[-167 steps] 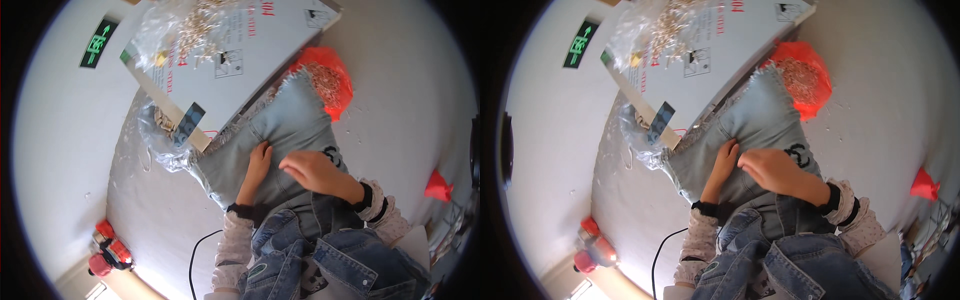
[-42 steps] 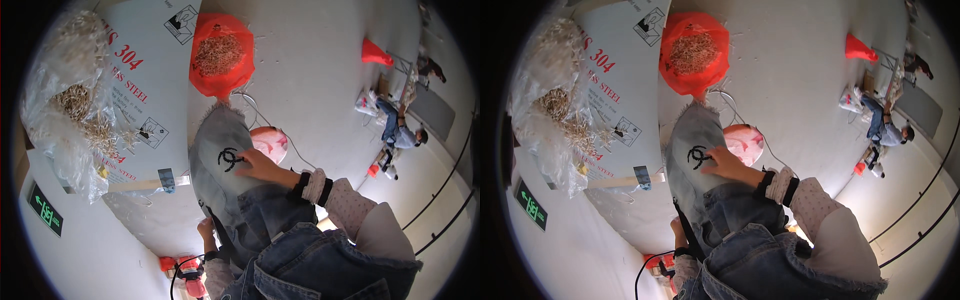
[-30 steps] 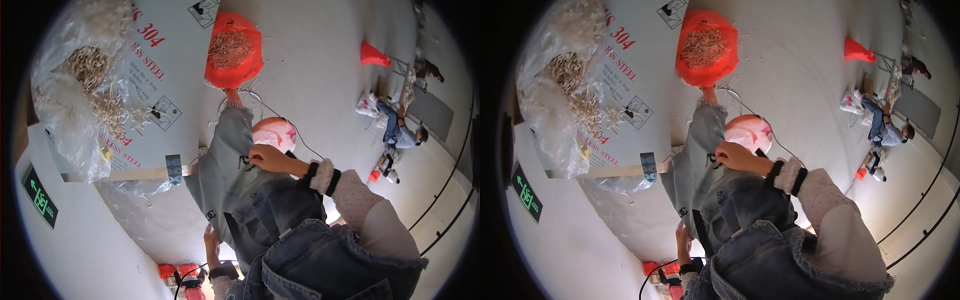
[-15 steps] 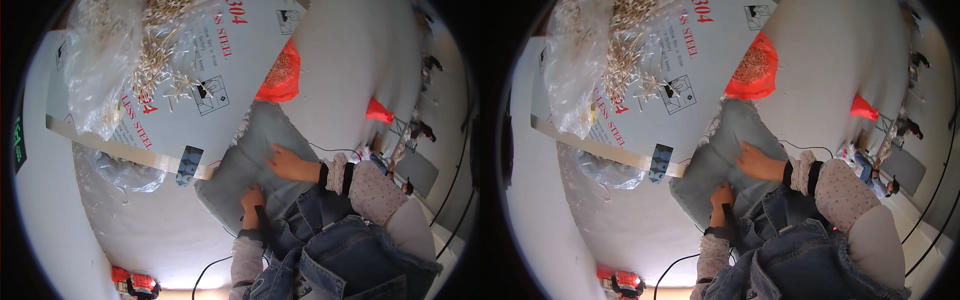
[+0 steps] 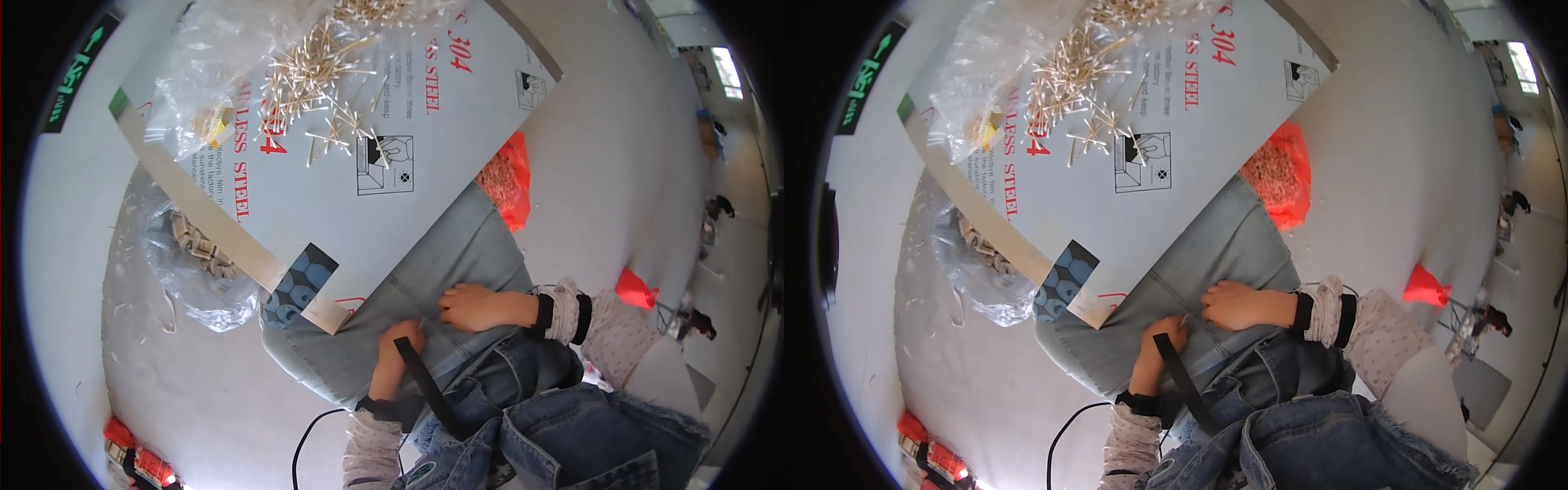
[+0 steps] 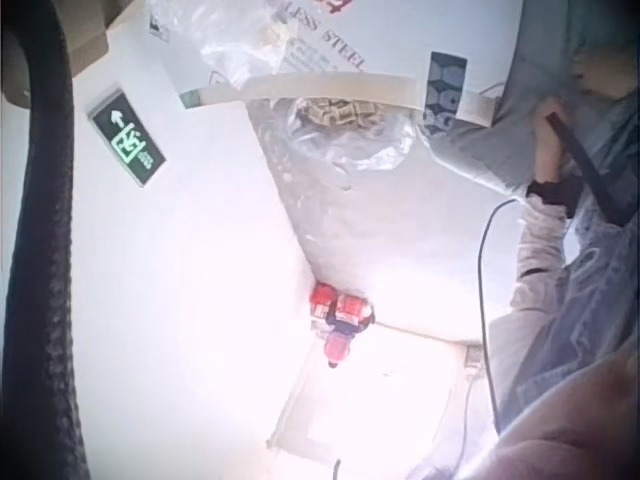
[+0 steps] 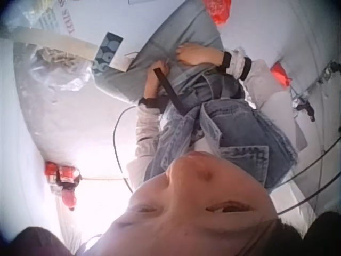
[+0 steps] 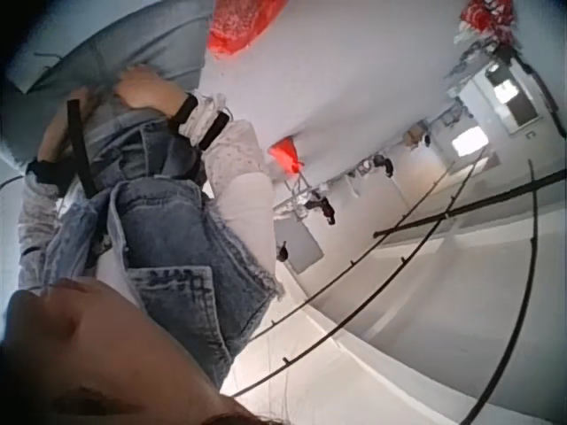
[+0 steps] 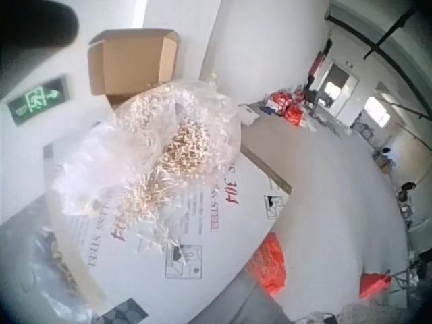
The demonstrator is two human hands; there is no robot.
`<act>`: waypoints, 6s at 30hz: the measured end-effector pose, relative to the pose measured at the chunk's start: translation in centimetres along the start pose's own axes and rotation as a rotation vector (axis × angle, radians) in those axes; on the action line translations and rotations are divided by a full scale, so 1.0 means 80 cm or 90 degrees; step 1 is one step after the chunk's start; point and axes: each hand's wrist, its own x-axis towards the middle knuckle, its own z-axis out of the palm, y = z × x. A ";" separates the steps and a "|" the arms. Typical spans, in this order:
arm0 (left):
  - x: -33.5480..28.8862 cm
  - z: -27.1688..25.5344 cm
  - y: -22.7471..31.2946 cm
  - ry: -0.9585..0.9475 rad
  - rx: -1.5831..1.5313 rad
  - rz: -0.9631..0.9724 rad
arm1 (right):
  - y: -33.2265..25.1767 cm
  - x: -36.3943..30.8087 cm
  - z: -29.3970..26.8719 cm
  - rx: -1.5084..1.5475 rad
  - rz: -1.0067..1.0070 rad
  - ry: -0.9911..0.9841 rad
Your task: Organizing cotton swabs into a plastic container.
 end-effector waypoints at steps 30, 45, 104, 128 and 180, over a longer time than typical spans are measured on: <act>-0.171 0.032 -0.032 0.421 0.074 -0.058 | 0.008 -0.039 0.048 -0.140 0.028 0.550; -0.179 0.071 -0.067 0.518 -0.080 -0.058 | -0.021 -0.084 0.023 0.005 -0.043 0.490; -0.239 0.077 0.134 0.598 -0.614 0.142 | -0.194 -0.131 0.012 0.225 -0.289 0.675; -0.197 0.072 0.096 0.531 -0.652 0.259 | -0.186 -0.093 0.002 0.378 -0.055 0.478; -0.059 -0.186 -0.120 0.700 0.372 -0.060 | -0.123 -0.009 -0.060 0.384 -0.050 0.556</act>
